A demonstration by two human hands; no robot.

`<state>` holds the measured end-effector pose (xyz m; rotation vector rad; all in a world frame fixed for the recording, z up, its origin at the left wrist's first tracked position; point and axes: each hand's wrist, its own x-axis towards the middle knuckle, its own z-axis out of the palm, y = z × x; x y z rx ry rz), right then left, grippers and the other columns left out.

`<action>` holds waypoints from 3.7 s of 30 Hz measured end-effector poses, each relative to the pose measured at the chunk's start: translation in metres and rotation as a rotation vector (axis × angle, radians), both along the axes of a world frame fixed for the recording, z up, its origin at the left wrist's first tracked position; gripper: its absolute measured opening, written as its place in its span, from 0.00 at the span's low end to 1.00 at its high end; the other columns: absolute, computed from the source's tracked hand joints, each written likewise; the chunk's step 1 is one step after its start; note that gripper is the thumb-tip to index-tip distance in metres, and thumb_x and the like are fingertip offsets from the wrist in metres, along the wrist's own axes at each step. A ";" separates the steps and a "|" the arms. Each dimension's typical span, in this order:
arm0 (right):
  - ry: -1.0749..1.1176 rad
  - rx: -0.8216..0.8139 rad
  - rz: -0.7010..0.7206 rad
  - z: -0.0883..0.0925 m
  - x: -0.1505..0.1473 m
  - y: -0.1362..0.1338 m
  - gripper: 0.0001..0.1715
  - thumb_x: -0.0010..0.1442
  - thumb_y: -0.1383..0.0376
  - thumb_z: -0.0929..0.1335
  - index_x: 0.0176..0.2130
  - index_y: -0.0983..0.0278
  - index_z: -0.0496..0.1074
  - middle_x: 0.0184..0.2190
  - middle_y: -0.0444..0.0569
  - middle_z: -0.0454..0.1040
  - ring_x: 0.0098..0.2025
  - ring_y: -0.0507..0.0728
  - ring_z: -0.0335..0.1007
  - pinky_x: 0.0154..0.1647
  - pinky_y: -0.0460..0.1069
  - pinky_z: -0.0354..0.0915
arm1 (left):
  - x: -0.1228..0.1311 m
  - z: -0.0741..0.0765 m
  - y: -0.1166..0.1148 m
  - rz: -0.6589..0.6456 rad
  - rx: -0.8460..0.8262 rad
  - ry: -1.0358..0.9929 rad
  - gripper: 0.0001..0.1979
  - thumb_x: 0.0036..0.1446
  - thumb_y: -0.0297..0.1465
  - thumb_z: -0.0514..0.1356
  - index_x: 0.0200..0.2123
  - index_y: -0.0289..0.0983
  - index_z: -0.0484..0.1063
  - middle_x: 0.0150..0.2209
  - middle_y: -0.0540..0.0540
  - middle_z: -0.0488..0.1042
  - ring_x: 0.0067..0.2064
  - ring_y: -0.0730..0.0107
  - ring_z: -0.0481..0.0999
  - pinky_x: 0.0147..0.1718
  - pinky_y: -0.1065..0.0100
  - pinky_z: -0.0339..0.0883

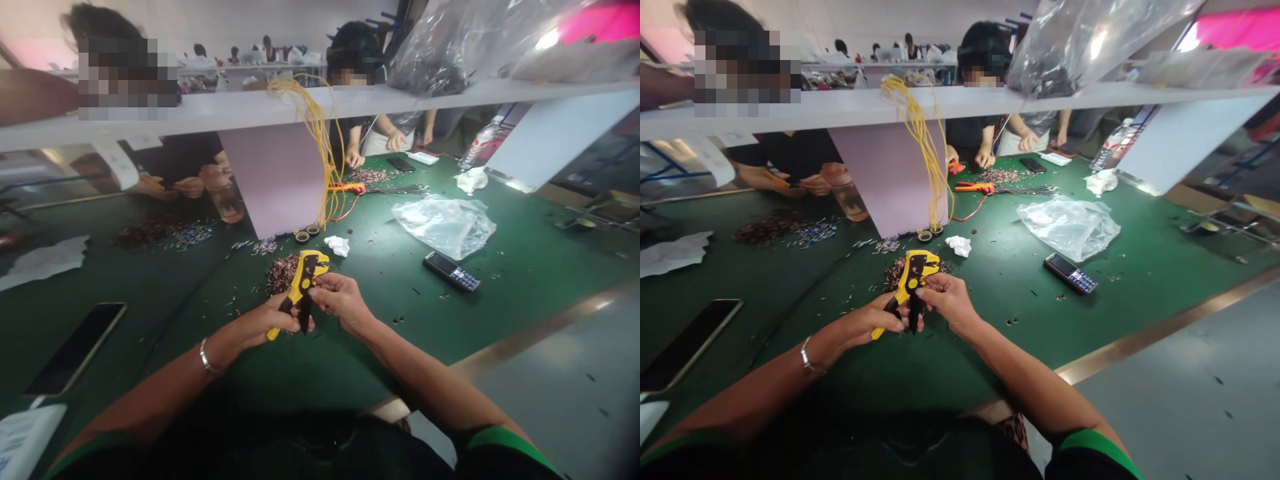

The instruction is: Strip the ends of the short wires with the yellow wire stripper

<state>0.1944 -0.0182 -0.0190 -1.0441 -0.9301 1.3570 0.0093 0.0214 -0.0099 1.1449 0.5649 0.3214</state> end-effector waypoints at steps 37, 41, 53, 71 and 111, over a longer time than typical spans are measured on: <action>-0.343 -0.208 0.147 -0.029 0.017 0.004 0.10 0.51 0.62 0.71 0.29 0.68 0.77 0.28 0.54 0.80 0.25 0.54 0.76 0.23 0.48 0.69 | -0.077 -0.005 0.017 0.461 0.102 -0.092 0.30 0.38 0.20 0.60 0.51 0.28 0.72 0.37 0.42 0.78 0.41 0.58 0.78 0.49 0.55 0.66; -0.366 -0.133 0.083 -0.032 0.006 0.023 0.10 0.55 0.62 0.70 0.32 0.67 0.78 0.35 0.56 0.81 0.34 0.56 0.78 0.32 0.49 0.72 | -0.085 -0.006 0.020 0.492 0.172 -0.070 0.30 0.37 0.21 0.61 0.50 0.29 0.72 0.36 0.42 0.78 0.41 0.57 0.78 0.47 0.57 0.66; -1.392 0.853 0.643 -0.027 -0.088 0.015 0.16 0.67 0.70 0.62 0.46 0.68 0.77 0.54 0.59 0.75 0.58 0.62 0.69 0.60 0.57 0.59 | -0.104 0.015 0.024 0.563 0.323 -0.088 0.27 0.37 0.22 0.62 0.47 0.31 0.74 0.37 0.43 0.79 0.41 0.57 0.78 0.45 0.56 0.65; -1.692 0.941 0.739 -0.008 -0.123 0.054 0.14 0.64 0.72 0.62 0.44 0.68 0.75 0.49 0.58 0.75 0.53 0.60 0.68 0.52 0.53 0.57 | -0.112 0.044 0.001 0.588 0.351 -0.108 0.26 0.39 0.22 0.61 0.46 0.33 0.73 0.37 0.44 0.79 0.40 0.58 0.79 0.45 0.57 0.69; -0.930 0.489 -0.045 0.022 0.035 0.003 0.17 0.67 0.61 0.59 0.46 0.65 0.71 0.23 0.43 0.74 0.24 0.52 0.68 0.31 0.47 0.65 | -0.044 -0.001 -0.002 0.152 -0.049 -0.365 0.20 0.43 0.28 0.61 0.44 0.32 0.73 0.39 0.37 0.75 0.44 0.52 0.75 0.48 0.52 0.64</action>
